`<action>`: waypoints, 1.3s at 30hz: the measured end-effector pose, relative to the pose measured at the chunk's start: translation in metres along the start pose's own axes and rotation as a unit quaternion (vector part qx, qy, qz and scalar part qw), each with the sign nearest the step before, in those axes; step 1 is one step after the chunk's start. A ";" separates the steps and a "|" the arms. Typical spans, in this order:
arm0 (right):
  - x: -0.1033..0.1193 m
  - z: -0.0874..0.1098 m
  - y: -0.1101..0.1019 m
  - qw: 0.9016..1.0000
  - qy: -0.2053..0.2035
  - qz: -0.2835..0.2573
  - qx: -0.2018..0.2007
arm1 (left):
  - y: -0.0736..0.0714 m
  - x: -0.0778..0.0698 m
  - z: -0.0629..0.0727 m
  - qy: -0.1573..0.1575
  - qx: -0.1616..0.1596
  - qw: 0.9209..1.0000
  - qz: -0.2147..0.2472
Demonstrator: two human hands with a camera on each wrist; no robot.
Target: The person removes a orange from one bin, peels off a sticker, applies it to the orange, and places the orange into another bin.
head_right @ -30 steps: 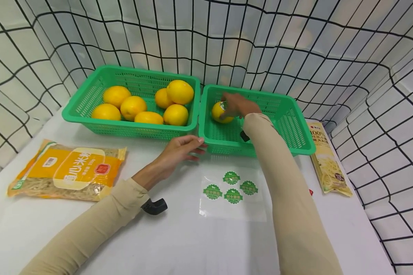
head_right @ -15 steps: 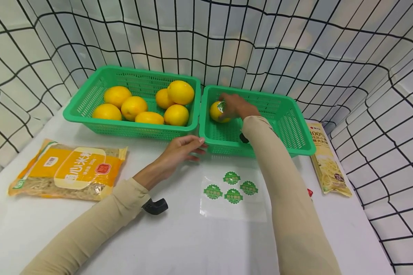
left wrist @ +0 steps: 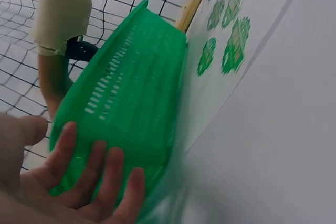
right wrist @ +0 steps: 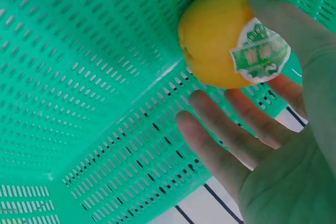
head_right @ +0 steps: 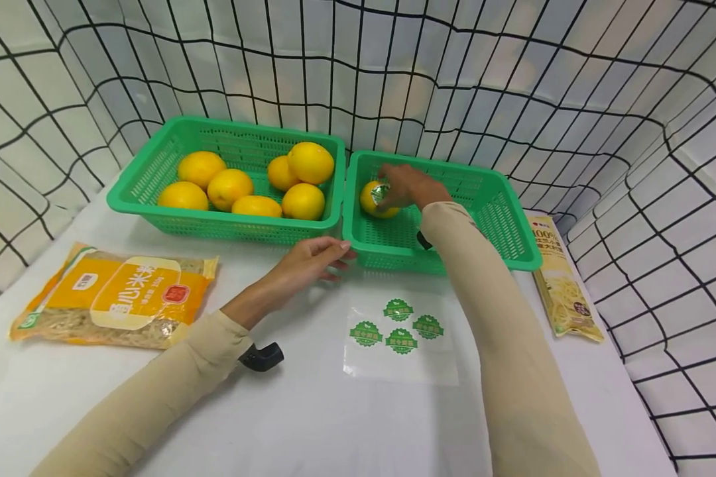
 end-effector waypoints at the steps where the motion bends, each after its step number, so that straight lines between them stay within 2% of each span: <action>1: 0.001 0.003 -0.001 1.000 0.000 0.001 0.002 | -0.001 -0.004 0.004 0.003 0.001 0.999 -0.036; 2: 0.002 0.005 -0.002 1.000 -0.003 0.003 0.004 | -0.003 -0.009 0.008 0.009 -0.001 0.997 -0.078; 4: 0.005 0.013 -0.006 1.000 -0.009 0.003 0.004 | -0.007 -0.021 0.019 0.031 -0.011 0.987 -0.159; 7: 0.009 0.025 -0.013 1.000 -0.018 0.000 -0.001 | -0.014 -0.043 0.036 0.080 -0.046 0.964 -0.251; 9: 0.011 0.034 -0.016 1.000 -0.025 -0.004 -0.009 | -0.020 -0.056 0.046 0.119 -0.081 0.941 -0.306; 11: 0.012 0.045 -0.016 0.999 -0.029 -0.006 -0.021 | -0.027 -0.066 0.055 0.155 -0.118 0.914 -0.357; 13: 0.015 0.057 -0.012 0.999 -0.032 -0.013 -0.039 | -0.034 -0.071 0.061 0.179 -0.151 0.886 -0.400; 14: 0.016 0.063 -0.009 0.998 -0.035 -0.017 -0.052 | -0.037 -0.072 0.063 0.188 -0.164 0.874 -0.417; 15: 0.017 0.071 -0.006 0.997 -0.037 -0.023 -0.065 | -0.041 -0.072 0.065 0.193 -0.172 0.865 -0.429; 18: 0.022 0.092 0.006 0.991 -0.048 -0.053 -0.117 | -0.051 -0.068 0.065 0.195 -0.185 0.851 -0.451; 22: 0.029 0.119 0.024 0.973 -0.066 -0.099 -0.200 | -0.063 -0.064 0.063 0.191 -0.190 0.838 -0.475; 24: 0.034 0.128 0.034 0.964 -0.072 -0.108 -0.234 | -0.068 -0.062 0.062 0.191 -0.191 0.836 -0.478; 27: 0.042 0.133 0.052 0.956 -0.075 -0.105 -0.262 | -0.075 -0.058 0.058 0.186 -0.193 0.836 -0.479; 30: 0.053 0.132 0.066 0.952 -0.080 -0.108 -0.276 | -0.082 -0.055 0.053 0.175 -0.191 0.843 -0.471; 34: 0.070 0.126 0.079 0.947 -0.100 -0.098 -0.290 | -0.092 -0.054 0.041 0.152 -0.181 0.863 -0.446; 39: 0.080 0.120 0.087 0.947 -0.101 -0.054 -0.299 | -0.110 -0.063 0.012 0.087 -0.134 0.903 -0.398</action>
Point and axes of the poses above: each hand's wrist, its own z-axis away from the middle knuckle, its own y-axis out of the palm, x = y × z, the point moved 7 cm from there along -z, towards the middle knuckle, and after that the axes turned 5 degrees about x, right-handed, at the moved point
